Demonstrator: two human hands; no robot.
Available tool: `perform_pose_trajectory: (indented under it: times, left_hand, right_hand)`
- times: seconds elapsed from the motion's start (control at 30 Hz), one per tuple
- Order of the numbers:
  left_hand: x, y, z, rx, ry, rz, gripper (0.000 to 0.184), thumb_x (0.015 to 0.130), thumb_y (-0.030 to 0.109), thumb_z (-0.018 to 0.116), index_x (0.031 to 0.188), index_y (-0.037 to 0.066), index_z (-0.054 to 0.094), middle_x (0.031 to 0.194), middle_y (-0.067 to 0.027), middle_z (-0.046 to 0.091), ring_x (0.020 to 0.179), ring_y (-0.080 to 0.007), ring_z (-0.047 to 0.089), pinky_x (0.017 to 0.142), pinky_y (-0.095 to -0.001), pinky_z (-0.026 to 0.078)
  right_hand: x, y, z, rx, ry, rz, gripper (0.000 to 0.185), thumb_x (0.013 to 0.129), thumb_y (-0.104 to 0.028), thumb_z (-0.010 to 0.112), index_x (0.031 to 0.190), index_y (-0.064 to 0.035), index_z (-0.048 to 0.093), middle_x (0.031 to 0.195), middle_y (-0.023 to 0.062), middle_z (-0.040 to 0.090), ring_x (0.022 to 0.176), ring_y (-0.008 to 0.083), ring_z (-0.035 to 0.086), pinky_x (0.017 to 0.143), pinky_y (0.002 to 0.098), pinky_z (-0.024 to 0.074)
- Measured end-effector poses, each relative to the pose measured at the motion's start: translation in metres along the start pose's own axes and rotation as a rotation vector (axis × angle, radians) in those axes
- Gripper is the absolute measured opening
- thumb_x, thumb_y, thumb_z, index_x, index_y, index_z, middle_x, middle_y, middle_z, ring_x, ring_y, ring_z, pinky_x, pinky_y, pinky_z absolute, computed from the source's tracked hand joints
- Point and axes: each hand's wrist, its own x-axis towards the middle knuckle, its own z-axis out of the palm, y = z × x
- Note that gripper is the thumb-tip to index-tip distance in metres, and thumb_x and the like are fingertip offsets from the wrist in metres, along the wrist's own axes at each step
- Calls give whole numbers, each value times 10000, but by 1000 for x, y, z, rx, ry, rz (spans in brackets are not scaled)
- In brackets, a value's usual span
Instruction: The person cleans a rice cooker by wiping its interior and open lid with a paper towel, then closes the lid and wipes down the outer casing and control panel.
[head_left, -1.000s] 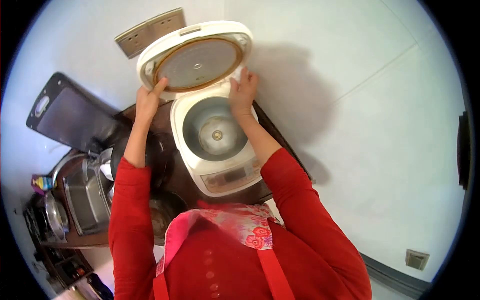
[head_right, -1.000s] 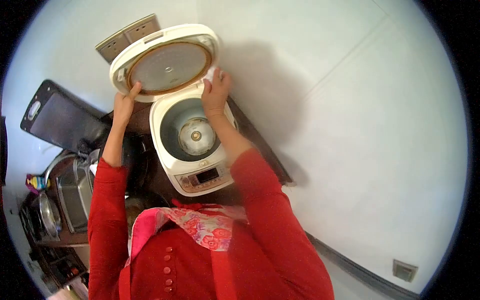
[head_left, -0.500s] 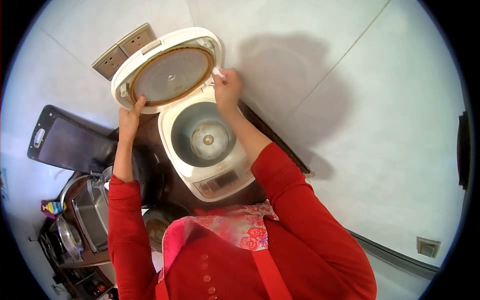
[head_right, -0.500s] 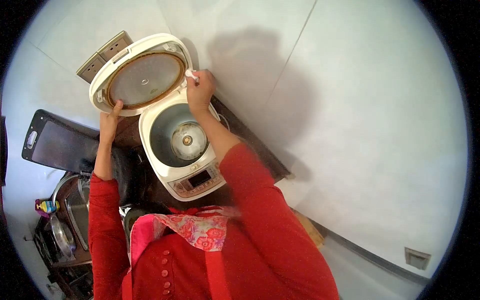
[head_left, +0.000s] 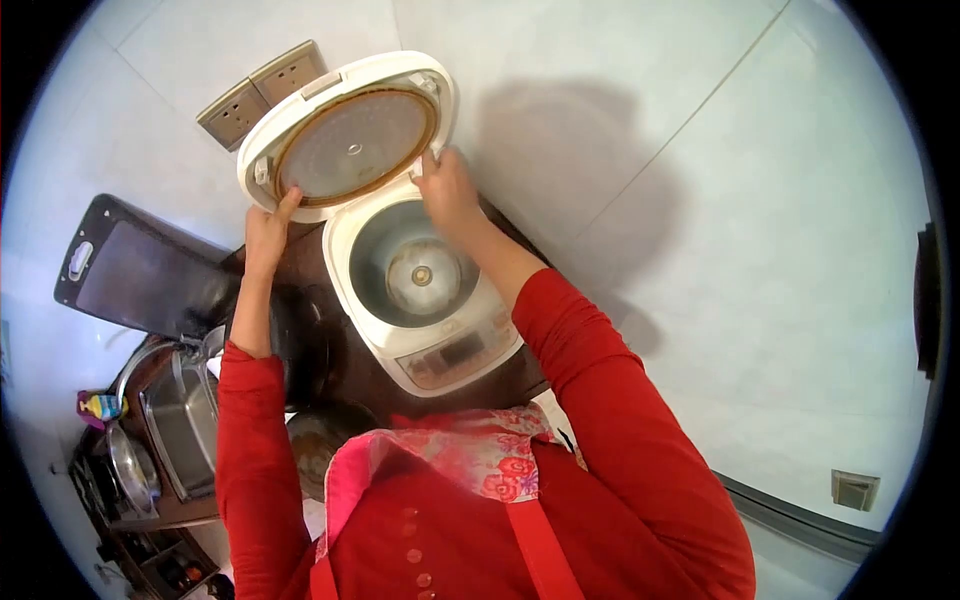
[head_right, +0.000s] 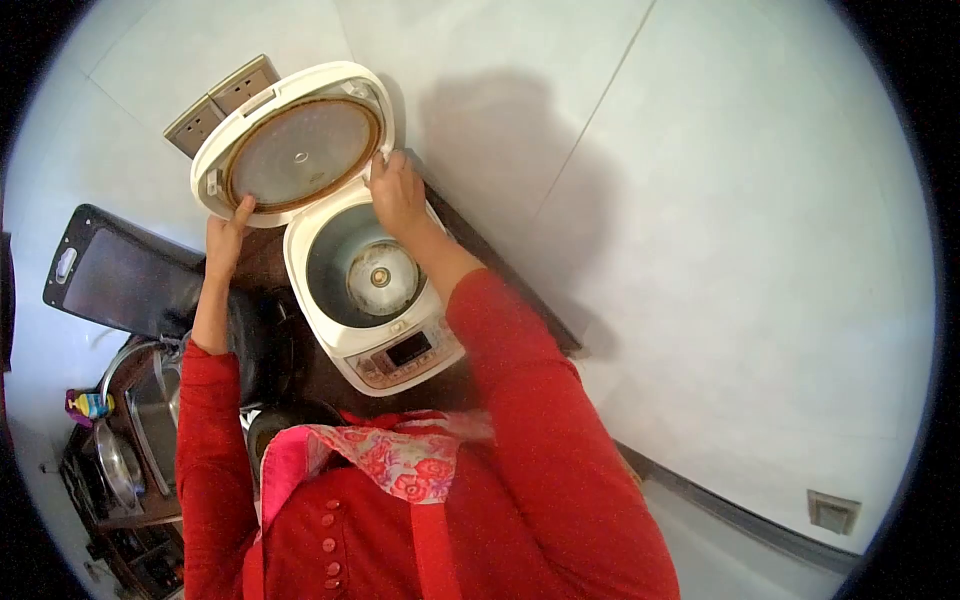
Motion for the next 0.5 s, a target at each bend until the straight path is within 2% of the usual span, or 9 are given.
perform_pose_trajectory:
  times: [0.1, 0.2, 0.3, 0.4, 0.5]
  left_hand:
    - [-3, 6, -2, 39, -19, -54, 375, 887, 282, 676, 1046, -57, 664, 961, -105, 685, 914, -163, 599, 831, -318, 464]
    - [0, 3, -1, 16, -15, -44, 387, 887, 293, 674, 1051, -57, 663, 962, -109, 688, 912, -165, 602, 833, -322, 464]
    - [-1, -2, -1, 30, 0, -13, 393, 885, 299, 675, 1054, -55, 664, 956, -114, 690, 910, -167, 604, 829, -323, 465]
    - [-2, 8, 2, 44, 19, 18, 392, 886, 298, 674, 1052, -56, 665, 946, -120, 692, 910, -171, 608, 825, -322, 467]
    - [-3, 10, 1, 57, 13, 6, 387, 888, 291, 671, 1053, -58, 662, 948, -120, 691, 911, -172, 607, 825, -321, 466]
  right_hand:
    - [4, 9, 9, -125, -56, -43, 226, 804, -75, 638, 1002, 33, 631, 946, 204, 556, 879, 350, 597, 737, 428, 519]
    - [4, -1, 21, 63, -28, 95, 178, 778, -58, 640, 934, 24, 669, 919, 215, 576, 859, 341, 610, 733, 434, 511]
    - [5, -8, 23, 336, 133, 235, 129, 765, -61, 635, 854, 17, 688, 886, 203, 598, 840, 349, 614, 725, 446, 502]
    - [16, 11, 22, 800, -64, 563, 116, 761, -73, 630, 818, 14, 680, 869, 176, 610, 817, 365, 600, 720, 457, 488]
    - [16, 18, 2, 407, 92, 161, 102, 767, -75, 617, 801, 4, 674, 878, 156, 617, 801, 379, 596, 699, 462, 490]
